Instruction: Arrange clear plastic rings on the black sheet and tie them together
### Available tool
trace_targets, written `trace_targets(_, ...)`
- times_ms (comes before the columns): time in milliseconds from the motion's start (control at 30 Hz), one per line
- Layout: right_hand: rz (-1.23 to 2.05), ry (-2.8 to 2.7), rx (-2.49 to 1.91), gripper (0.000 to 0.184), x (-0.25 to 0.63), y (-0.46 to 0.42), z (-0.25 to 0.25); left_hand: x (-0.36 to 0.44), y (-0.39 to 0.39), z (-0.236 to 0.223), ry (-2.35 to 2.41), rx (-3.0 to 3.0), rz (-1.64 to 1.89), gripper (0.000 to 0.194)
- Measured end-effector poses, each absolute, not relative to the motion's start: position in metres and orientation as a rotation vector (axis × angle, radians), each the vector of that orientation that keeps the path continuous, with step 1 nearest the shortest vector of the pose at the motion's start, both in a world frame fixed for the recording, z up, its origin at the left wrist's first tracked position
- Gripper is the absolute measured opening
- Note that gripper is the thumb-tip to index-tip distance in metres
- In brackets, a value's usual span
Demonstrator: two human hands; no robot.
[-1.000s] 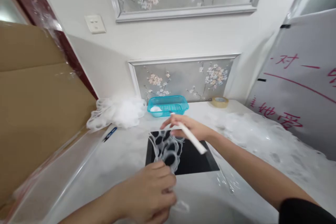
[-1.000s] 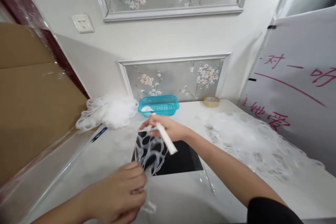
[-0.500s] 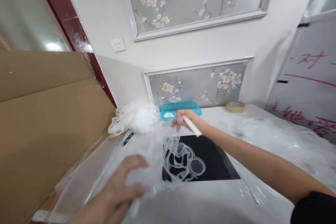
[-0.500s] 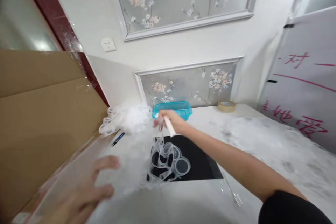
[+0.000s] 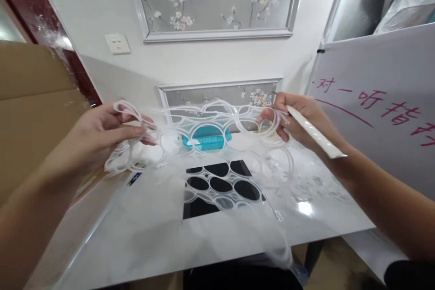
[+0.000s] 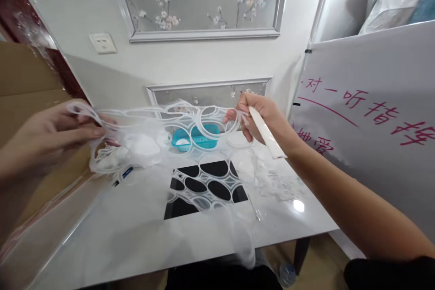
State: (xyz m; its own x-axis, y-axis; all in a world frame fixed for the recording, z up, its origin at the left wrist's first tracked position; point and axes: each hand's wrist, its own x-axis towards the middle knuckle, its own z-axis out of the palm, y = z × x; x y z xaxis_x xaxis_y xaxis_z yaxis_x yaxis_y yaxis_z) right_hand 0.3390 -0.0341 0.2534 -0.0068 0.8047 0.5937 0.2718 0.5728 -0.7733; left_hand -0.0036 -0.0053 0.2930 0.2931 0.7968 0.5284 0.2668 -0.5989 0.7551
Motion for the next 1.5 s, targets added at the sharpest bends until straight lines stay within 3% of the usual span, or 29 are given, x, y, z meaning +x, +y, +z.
trace_targets(167, 0.759, -1.521, -0.997, 0.047, 0.361, 0.001, 0.210, 0.013, 0.051, 0.255, 0.781, 1.967, 1.036, 0.017)
trace_targets(300, 0.835, -1.507, -1.054, 0.044, 0.373, 0.057, 0.169, 0.026, 0.116, 0.214, 0.842, 2.066, 0.884, 0.048)
trace_targets(400, 0.887, -1.509, -1.117, 0.042, 0.377, 0.102, 0.138, 0.037, 0.165, 0.177, 0.958, 2.264, 0.766, 0.057)
trace_targets(567, 0.963, -1.511, -1.300, 0.043, 0.385, 0.149, 0.082, 0.042, 0.205, 0.101, 1.147, 2.365, 0.792, 0.046)
trace_targets(700, 0.831, -1.458, -1.472, 0.049, 0.392, 0.139, 0.050, 0.023, 0.167, 0.048, 1.214, 2.484, 0.814, 0.035)
trace_targets(800, 0.817, -1.425, -1.525, 0.040, 0.377, 0.106, 0.040, 0.006, 0.109, 0.027, 1.153, 2.539, 0.737, 0.026)
trace_targets(833, 1.001, -1.432, -1.506, 0.037, 0.366, 0.092, 0.037, 0.002, 0.089, 0.024, 1.090, 2.569, 0.709, 0.023)
trace_targets(933, 1.574, -1.339, -1.422, 0.055, 0.318, 0.051, 0.030, -0.004, 0.040, 0.020, 0.719, 2.753, 0.692, 0.013)
trace_targets(1033, 1.696, -1.280, -1.324, 0.062, 0.265, 0.023, 0.023, -0.005, 0.013, 0.017, 0.422, 2.919, 0.707, 0.009)
trace_targets(1233, 1.680, -1.378, -1.252, 0.034, 0.206, 0.013, 0.013, -0.013, -0.003, 0.006, 0.144, 3.154, 0.728, 0.018)
trace_targets(1367, 1.699, -1.310, -1.190, 0.032, 0.199, 0.014, 0.005, -0.017, -0.010, 0.001, 0.279, 3.249, 0.602, 0.013)
trace_targets(1500, 1.487, -1.448, -1.185, 0.024, 0.201, 0.012, 0.002, -0.018, -0.014, -0.005, 0.409, 3.313, 0.540, 0.015)
